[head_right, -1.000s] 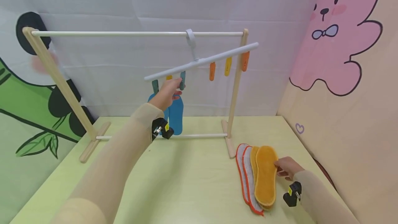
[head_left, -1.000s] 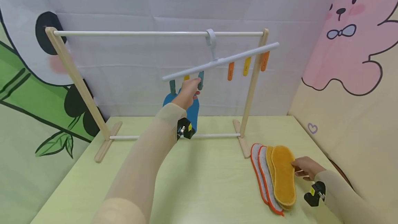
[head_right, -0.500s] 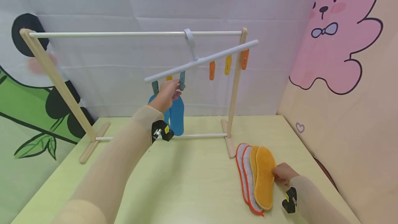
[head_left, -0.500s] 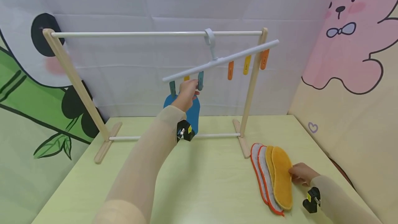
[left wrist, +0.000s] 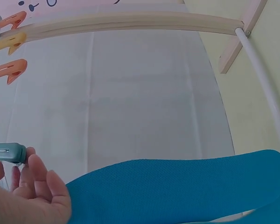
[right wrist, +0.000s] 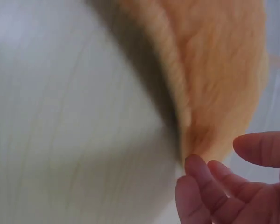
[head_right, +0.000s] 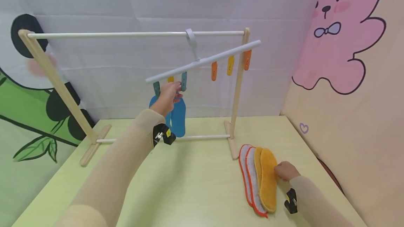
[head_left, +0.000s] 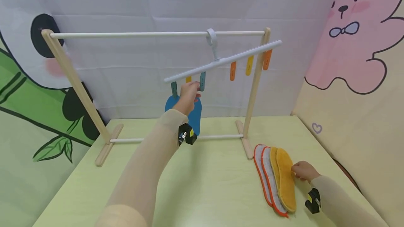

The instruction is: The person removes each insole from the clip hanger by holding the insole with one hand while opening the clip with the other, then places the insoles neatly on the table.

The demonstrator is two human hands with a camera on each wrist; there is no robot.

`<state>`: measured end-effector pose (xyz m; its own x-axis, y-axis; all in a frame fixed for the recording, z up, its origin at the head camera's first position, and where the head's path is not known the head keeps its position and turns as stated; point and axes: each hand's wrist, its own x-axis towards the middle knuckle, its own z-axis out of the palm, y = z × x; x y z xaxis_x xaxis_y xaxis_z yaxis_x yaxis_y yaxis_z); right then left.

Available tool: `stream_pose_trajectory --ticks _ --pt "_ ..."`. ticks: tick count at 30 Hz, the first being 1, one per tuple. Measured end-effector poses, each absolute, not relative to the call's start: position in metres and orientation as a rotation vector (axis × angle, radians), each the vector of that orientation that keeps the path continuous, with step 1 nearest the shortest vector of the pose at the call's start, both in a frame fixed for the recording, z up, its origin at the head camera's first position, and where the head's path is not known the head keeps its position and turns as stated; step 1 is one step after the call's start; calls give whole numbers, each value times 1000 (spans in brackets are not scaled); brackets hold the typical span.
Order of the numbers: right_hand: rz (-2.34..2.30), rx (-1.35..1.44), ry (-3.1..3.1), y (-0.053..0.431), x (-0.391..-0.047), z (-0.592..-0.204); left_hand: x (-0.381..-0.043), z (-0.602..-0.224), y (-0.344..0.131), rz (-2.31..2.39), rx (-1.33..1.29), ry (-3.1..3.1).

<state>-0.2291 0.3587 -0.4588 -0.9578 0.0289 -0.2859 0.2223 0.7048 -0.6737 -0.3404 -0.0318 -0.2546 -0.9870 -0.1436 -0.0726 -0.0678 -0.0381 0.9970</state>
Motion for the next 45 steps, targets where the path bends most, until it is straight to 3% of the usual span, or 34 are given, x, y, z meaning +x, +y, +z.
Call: stream_pose_trajectory --ticks 11,27,45 --pt "-1129 8 2805 323 -236 -452 -336 -263 -26 -2307 242 -1845" --pt "-1374 -137 2760 263 -253 -397 -337 -266 -41 -2380 242 -1932" --pt "-1507 -254 2741 211 -293 -356 -355 -262 -64 -1857 201 -2235"
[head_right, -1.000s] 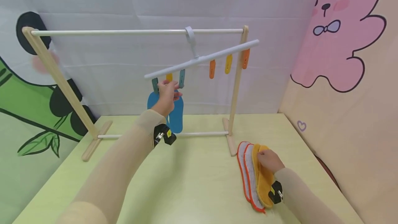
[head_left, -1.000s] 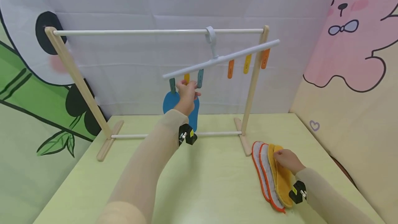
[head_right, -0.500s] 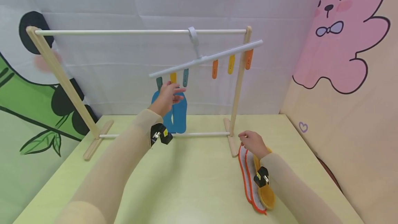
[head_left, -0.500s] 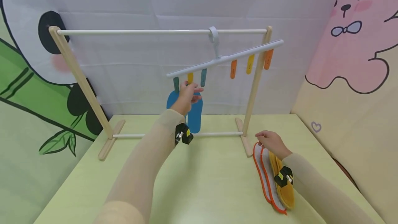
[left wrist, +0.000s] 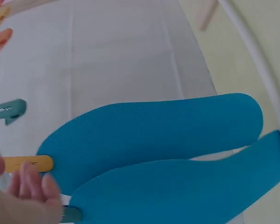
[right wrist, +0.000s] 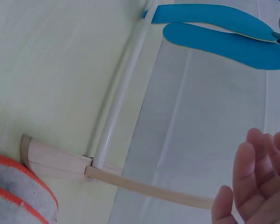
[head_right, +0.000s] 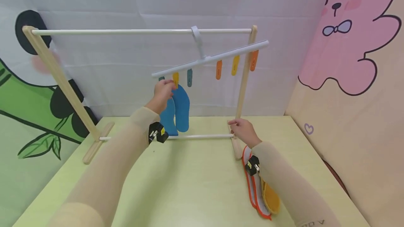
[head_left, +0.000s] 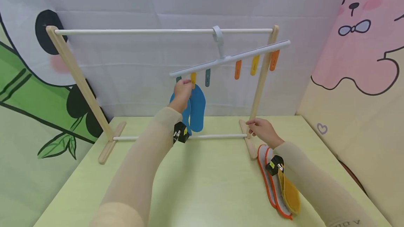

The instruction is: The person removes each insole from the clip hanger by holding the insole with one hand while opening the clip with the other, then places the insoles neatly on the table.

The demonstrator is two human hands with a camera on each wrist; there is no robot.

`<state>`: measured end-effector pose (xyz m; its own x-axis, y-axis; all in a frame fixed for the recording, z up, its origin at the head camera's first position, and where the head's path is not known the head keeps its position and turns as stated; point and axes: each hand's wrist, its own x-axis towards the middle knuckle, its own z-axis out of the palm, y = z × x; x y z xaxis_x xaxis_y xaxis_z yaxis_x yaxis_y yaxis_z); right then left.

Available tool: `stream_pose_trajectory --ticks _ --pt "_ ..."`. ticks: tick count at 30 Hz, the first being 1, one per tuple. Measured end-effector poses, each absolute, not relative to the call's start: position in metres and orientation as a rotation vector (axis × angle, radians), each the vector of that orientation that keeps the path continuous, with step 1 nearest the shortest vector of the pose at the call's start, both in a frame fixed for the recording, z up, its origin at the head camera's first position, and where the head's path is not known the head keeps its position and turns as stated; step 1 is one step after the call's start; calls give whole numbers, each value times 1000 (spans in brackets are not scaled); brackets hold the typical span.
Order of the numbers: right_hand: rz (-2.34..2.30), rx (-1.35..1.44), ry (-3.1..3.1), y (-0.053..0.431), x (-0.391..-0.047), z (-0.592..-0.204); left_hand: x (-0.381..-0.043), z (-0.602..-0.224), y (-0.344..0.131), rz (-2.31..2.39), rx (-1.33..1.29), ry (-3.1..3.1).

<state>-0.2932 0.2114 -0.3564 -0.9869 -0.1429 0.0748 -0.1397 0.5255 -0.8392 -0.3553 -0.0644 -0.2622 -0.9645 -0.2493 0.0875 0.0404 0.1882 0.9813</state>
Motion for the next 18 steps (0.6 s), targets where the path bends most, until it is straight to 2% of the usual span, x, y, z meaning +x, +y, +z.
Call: stream_pose_trajectory --ticks 5,18 --pt "-1595 -249 2683 198 -302 -360 -365 -274 -66 -1580 161 -2259" --pt "-1672 -280 2594 177 -313 -361 -374 -273 -58 -1618 74 -2446"
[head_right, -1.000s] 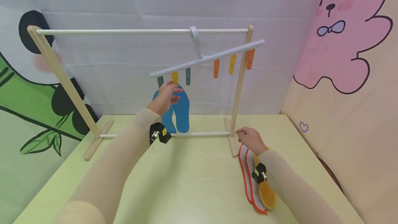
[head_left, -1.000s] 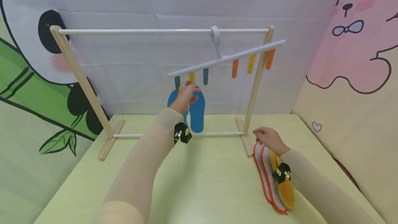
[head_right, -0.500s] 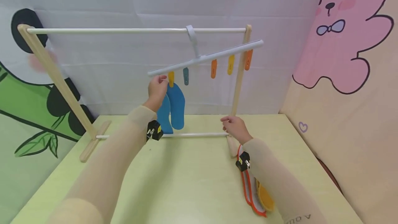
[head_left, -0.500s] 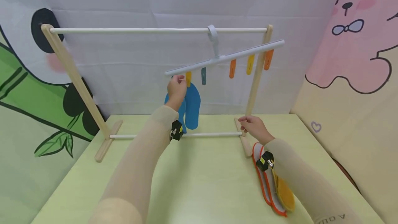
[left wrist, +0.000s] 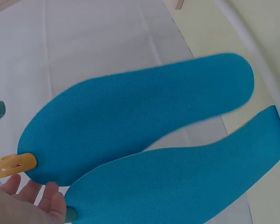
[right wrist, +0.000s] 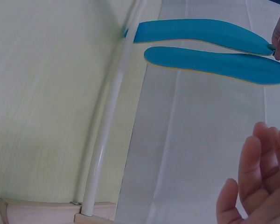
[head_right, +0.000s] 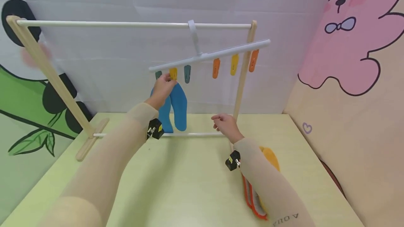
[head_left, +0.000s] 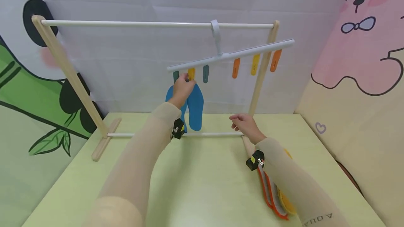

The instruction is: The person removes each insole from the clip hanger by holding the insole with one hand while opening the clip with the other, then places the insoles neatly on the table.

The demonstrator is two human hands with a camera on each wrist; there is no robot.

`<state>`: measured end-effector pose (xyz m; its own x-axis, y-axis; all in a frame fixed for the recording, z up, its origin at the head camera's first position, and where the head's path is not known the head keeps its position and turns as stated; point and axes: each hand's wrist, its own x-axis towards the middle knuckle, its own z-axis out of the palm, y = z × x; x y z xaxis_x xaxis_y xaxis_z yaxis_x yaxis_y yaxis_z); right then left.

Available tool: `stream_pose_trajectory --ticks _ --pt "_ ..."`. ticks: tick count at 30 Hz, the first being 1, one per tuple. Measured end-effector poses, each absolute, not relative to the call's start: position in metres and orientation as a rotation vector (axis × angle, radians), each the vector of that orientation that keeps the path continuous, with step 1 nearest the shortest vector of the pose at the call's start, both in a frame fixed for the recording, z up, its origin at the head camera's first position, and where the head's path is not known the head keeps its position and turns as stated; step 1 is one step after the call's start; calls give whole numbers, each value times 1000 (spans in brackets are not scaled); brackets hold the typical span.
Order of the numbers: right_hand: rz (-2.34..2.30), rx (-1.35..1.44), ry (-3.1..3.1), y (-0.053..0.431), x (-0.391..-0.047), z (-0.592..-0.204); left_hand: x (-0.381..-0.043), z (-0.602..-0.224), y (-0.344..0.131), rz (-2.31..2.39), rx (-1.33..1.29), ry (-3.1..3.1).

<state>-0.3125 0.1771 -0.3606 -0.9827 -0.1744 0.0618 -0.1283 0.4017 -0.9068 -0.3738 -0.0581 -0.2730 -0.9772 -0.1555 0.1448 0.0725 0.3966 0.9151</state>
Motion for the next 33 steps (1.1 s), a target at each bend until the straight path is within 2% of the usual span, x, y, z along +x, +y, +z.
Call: stream_pose_trajectory --ticks 19,33 --pt "-1640 -378 2634 138 -317 -339 -355 -261 -62 -1817 35 -2476" --pt "-1715 -362 2513 100 -317 -342 -350 -266 -69 -1802 44 -2487"
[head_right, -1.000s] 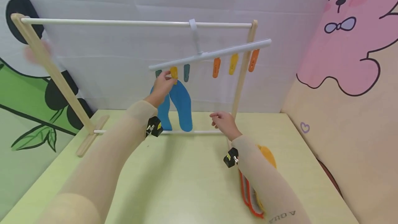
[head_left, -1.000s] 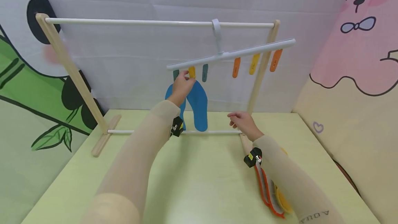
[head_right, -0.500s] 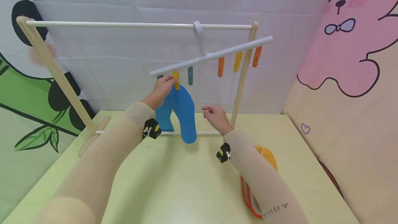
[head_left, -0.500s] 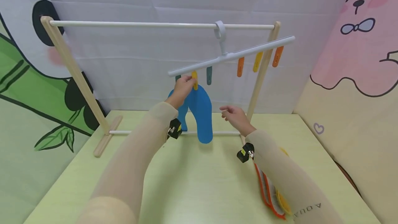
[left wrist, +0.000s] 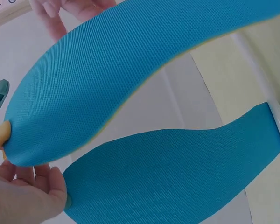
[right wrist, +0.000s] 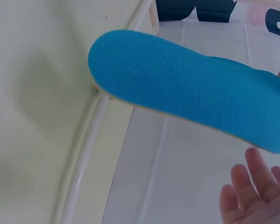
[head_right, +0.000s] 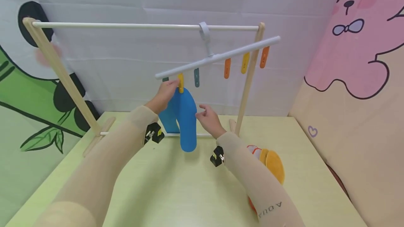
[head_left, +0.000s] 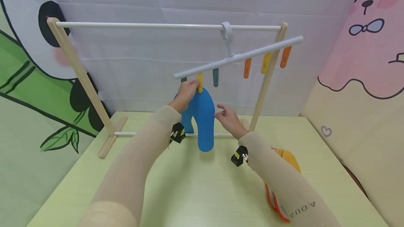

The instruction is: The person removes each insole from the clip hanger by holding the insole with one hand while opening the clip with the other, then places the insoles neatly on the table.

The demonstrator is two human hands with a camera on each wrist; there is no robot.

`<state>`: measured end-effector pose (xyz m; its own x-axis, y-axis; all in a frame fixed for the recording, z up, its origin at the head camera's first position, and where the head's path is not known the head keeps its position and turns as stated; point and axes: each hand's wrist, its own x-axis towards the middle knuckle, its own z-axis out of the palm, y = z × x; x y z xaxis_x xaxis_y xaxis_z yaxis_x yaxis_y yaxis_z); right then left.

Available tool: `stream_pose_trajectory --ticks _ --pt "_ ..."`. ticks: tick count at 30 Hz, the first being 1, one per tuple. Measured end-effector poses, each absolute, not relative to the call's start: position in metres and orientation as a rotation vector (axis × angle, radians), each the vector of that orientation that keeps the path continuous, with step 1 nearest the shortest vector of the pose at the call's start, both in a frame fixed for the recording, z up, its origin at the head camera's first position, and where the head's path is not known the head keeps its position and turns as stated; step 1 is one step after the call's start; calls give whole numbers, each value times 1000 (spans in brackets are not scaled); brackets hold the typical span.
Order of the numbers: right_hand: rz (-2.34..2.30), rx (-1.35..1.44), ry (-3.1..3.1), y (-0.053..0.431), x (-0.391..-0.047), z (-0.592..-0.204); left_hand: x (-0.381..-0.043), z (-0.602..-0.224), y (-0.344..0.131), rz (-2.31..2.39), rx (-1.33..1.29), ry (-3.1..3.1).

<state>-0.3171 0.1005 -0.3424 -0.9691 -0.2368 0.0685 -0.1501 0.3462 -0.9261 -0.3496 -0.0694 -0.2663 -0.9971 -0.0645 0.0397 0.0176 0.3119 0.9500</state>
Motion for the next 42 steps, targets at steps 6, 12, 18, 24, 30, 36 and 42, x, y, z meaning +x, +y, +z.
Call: stream_pose_trajectory --ticks 6,12,18,24,30,36,42 --pt "-1757 -344 2496 95 -316 -346 -347 -266 -67 -1815 26 -2512" --pt "-1805 -381 2518 95 -313 -349 -350 -265 -65 -1883 32 -2481" --pt "-1836 -415 2497 95 -309 -348 -352 -262 -63 -1956 26 -2412" --pt "-1829 -421 2498 97 -306 -348 -353 -262 -60 -1966 36 -2423" --pt "-1845 -429 2492 98 -306 -346 -355 -262 -59 -1956 13 -2406" --pt "-1854 -403 2469 99 -305 -347 -356 -264 -54 -2017 -10 -2354" --pt "-1866 -404 2468 101 -305 -348 -358 -268 -50 -2055 -30 -2309"
